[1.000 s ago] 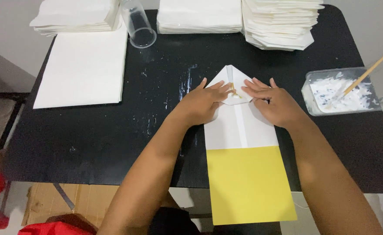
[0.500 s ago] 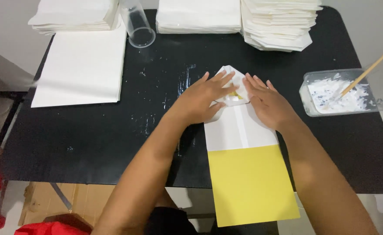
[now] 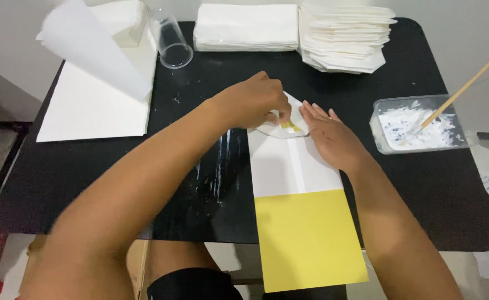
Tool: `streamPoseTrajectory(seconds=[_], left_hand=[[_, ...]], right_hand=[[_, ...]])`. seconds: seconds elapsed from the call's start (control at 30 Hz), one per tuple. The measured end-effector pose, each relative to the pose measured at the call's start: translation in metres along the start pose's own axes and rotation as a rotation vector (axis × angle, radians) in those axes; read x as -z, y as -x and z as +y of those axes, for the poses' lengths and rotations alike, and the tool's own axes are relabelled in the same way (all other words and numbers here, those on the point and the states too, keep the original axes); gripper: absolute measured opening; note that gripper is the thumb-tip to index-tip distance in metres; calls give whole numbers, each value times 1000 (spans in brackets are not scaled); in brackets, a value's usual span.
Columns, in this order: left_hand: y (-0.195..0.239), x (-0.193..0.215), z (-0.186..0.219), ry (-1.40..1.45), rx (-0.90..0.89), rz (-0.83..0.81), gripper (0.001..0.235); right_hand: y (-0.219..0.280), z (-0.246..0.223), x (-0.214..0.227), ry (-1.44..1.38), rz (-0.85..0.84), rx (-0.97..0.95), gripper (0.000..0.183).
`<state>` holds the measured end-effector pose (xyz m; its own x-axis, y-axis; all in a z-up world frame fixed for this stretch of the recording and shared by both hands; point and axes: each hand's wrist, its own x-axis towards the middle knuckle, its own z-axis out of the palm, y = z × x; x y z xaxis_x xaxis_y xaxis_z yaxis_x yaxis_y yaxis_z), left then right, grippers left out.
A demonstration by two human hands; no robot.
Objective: A person is manually constructing a paper bag by folding white paper around a yellow template and applying glue with a brush.
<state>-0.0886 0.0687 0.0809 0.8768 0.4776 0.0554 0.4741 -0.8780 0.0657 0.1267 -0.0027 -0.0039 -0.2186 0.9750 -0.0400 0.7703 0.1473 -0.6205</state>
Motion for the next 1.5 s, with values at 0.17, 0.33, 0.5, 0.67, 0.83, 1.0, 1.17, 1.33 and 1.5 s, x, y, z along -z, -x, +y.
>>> streamPoseTrajectory(seconds=[0.17, 0.33, 0.5, 0.67, 0.83, 1.0, 1.17, 1.33, 1.5], left_hand=[[1, -6, -3, -134, -156, -34, 30], [-2, -16, -10, -68, -106, 32, 18], [3, 6, -17, 165, -42, 10, 10], [7, 18, -26, 378, 51, -12, 12], [9, 15, -25, 560, 134, 45, 13], [3, 0, -33, 567, 148, 30, 15], [4, 3, -32, 549, 160, -89, 23], [-5, 11, -35, 452, 112, -123, 21], [-12, 17, -28, 362, 107, -134, 18]], right_hand=[[6, 0, 9, -160, 22, 95, 63], [7, -3, 14, -133, 136, 144, 62], [6, -5, 13, -186, 253, 105, 42], [3, -10, 12, -283, 330, 30, 29], [4, -14, 13, -287, 338, -17, 25], [3, -9, 11, -301, 352, -2, 22], [4, -15, 13, -317, 346, -2, 22], [4, -13, 13, -329, 337, -8, 20], [1, -10, 12, -313, 330, -7, 20]])
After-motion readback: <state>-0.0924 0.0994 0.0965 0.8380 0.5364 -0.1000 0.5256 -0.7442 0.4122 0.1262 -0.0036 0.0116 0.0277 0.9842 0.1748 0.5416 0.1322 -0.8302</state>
